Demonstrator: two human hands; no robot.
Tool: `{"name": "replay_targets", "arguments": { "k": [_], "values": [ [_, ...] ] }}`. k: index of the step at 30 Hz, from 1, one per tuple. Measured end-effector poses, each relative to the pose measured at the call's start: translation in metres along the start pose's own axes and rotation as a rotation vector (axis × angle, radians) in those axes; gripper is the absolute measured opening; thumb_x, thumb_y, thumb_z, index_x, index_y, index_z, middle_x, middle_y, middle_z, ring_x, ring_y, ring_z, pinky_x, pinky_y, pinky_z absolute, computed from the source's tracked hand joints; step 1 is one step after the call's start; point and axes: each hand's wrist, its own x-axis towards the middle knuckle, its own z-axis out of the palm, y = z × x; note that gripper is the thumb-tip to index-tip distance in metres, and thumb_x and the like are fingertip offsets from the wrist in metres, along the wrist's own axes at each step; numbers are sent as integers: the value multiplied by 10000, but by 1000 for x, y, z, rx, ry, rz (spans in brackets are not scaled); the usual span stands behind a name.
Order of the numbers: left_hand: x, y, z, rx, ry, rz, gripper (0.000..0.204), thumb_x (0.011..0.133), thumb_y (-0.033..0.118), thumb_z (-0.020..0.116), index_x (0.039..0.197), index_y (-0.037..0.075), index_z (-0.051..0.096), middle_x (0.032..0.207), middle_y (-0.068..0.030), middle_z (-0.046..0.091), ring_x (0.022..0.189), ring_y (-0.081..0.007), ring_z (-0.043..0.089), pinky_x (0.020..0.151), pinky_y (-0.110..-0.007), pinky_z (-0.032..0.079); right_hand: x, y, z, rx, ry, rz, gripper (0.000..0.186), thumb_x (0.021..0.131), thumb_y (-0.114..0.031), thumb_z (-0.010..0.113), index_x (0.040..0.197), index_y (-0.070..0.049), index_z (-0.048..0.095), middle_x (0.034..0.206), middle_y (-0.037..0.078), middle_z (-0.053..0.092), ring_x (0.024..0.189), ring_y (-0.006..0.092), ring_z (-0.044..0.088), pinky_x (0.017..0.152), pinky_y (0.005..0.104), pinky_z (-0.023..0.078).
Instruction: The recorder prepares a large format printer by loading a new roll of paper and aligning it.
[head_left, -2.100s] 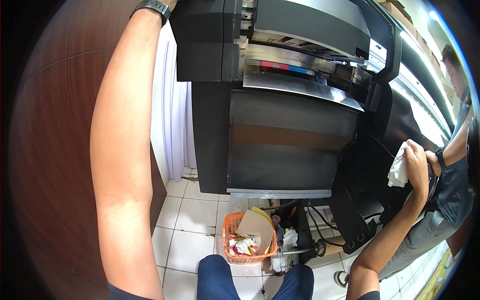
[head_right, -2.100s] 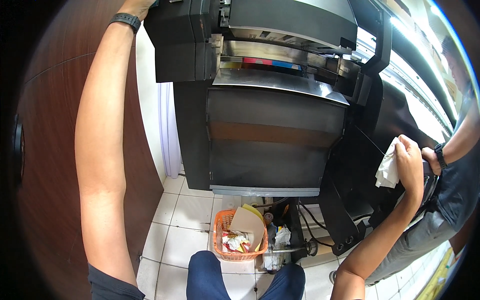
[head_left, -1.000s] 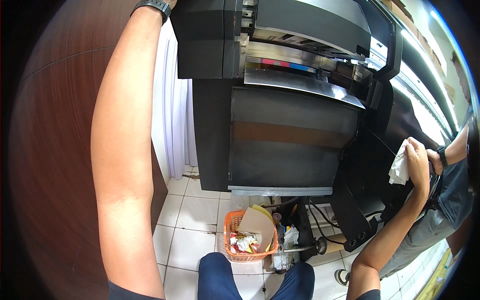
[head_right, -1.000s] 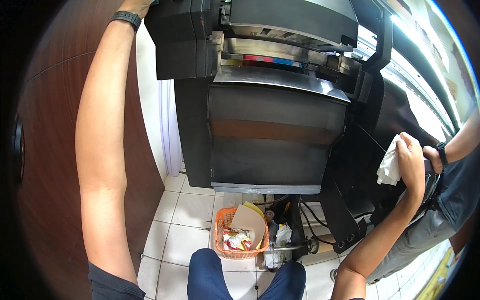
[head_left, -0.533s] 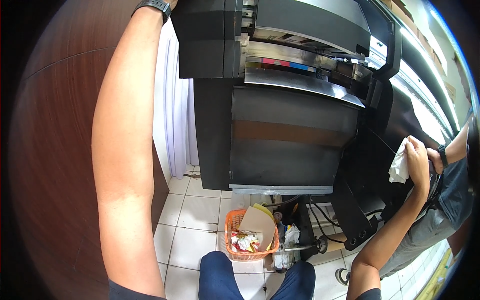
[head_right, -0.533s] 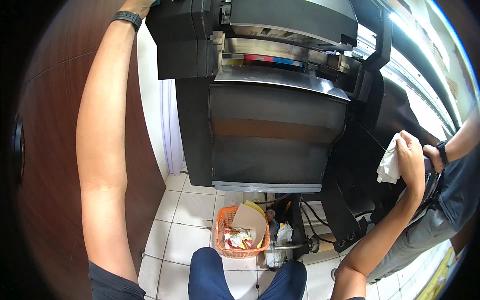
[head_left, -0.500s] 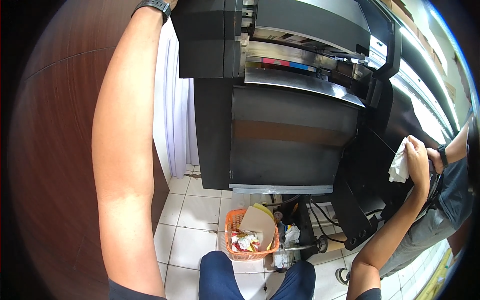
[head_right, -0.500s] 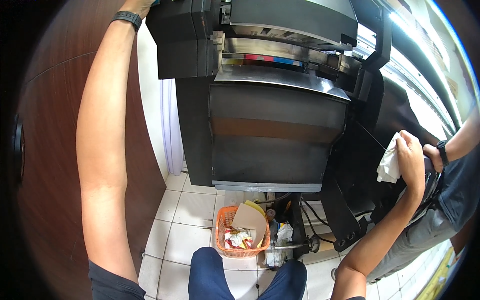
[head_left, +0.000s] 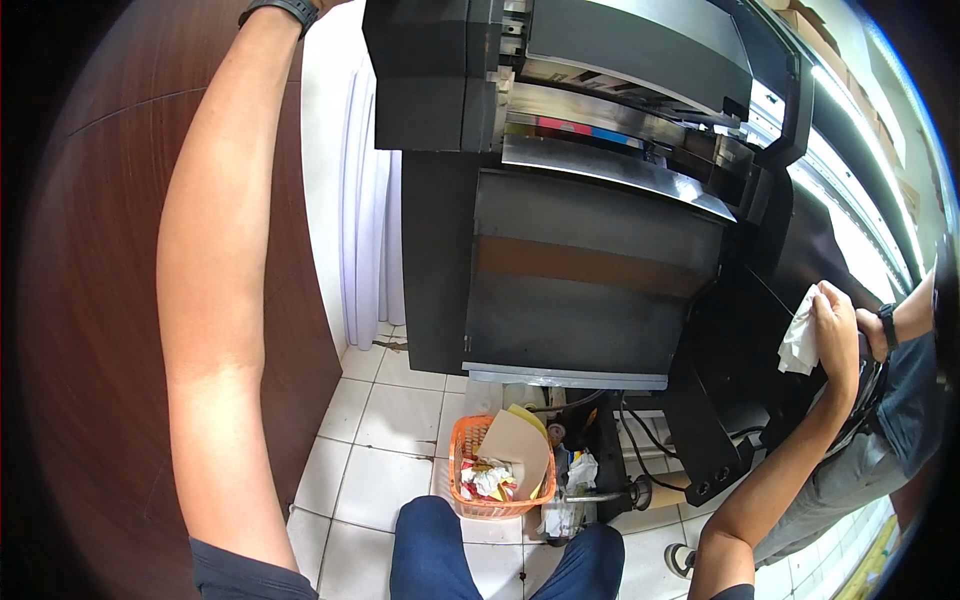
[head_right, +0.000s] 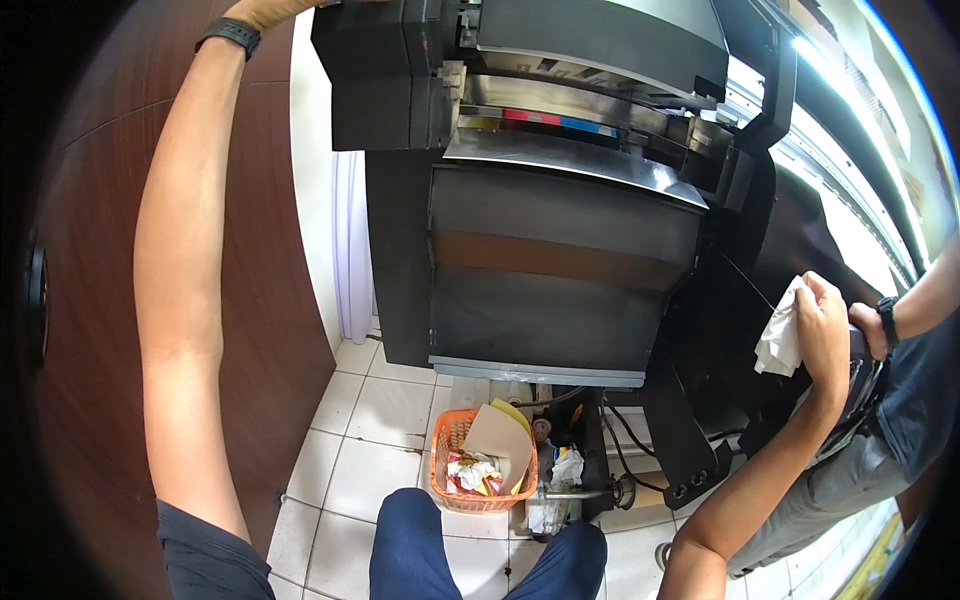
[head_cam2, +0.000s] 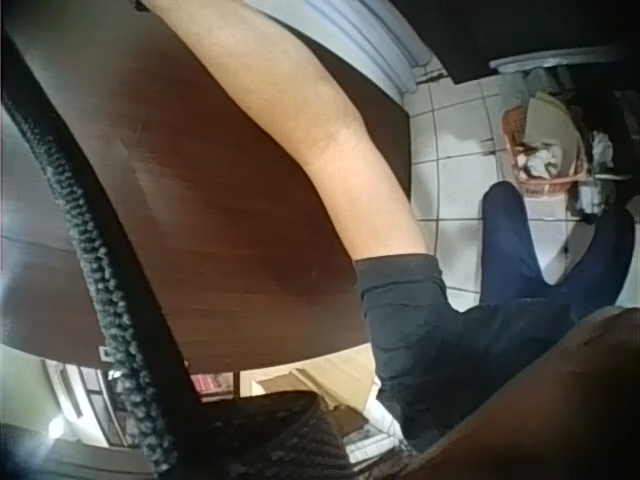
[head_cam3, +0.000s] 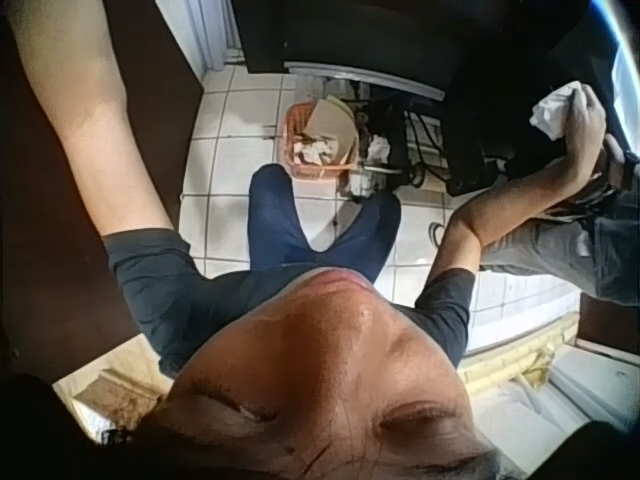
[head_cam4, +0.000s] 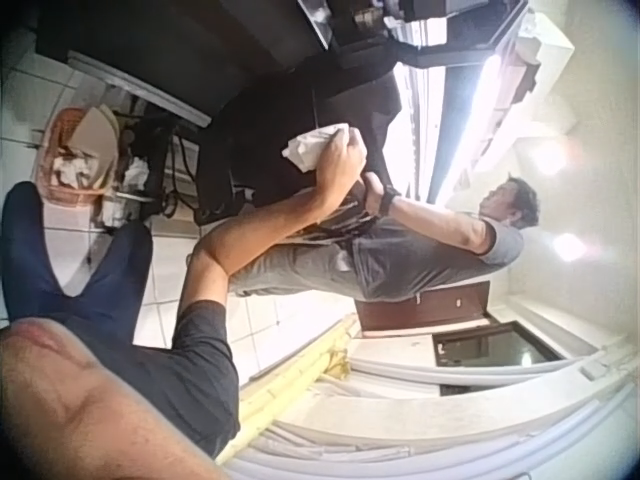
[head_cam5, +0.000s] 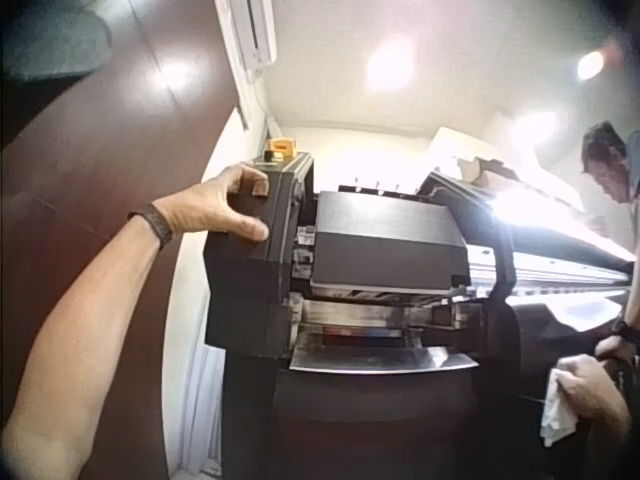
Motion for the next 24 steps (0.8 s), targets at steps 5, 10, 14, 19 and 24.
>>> {"name": "replay_targets", "arguments": {
  "k": [5, 10, 14, 19, 24],
  "values": [
    [-11, 8, -4, 141, -10, -9, 977, 662, 523, 879, 1407, 100, 410, 1382, -204, 447, 1373, -359, 376, 1181, -444, 270, 4, 11, -3, 50, -101, 35, 194, 971, -173, 424, 853, -35, 492, 725, 12, 464, 624, 97, 482, 565, 266, 393],
    [-6, -6, -6, -109, -27, -30, 954, 776, 637, 733, 1467, 80, 382, 1440, -206, 430, 1413, -315, 362, 1184, -448, 268, 4, 11, -1, 12, -56, -5, 200, 972, -179, 428, 844, -37, 483, 720, 12, 455, 617, 104, 477, 575, 276, 406],
    [-8, -6, -3, -107, -11, -11, 969, 754, 606, 788, 1456, 70, 390, 1412, -177, 465, 1385, -294, 394, 1176, -430, 280, 3, 7, -3, 33, -101, 11, 199, 971, -174, 426, 840, -35, 480, 717, 17, 453, 620, 110, 477, 583, 281, 411],
    [-8, -4, 2, -88, -1, 0, 870, 751, 450, 860, 1419, 100, 426, 1372, -147, 493, 1329, -281, 429, 1160, -409, 302, 0, -6, -2, 59, -60, 27, 214, 940, -143, 449, 784, 2, 468, 661, 48, 469, 606, 126, 457, 577, 308, 388],
    [-6, -3, 3, -188, 0, -10, 827, 754, 372, 879, 1402, 107, 437, 1321, -112, 511, 1282, -252, 455, 1111, -383, 367, 0, -7, -1, 48, -39, 31, 217, 940, -145, 445, 779, -1, 469, 657, 42, 464, 598, 115, 452, 563, 304, 381]
  ]
}}
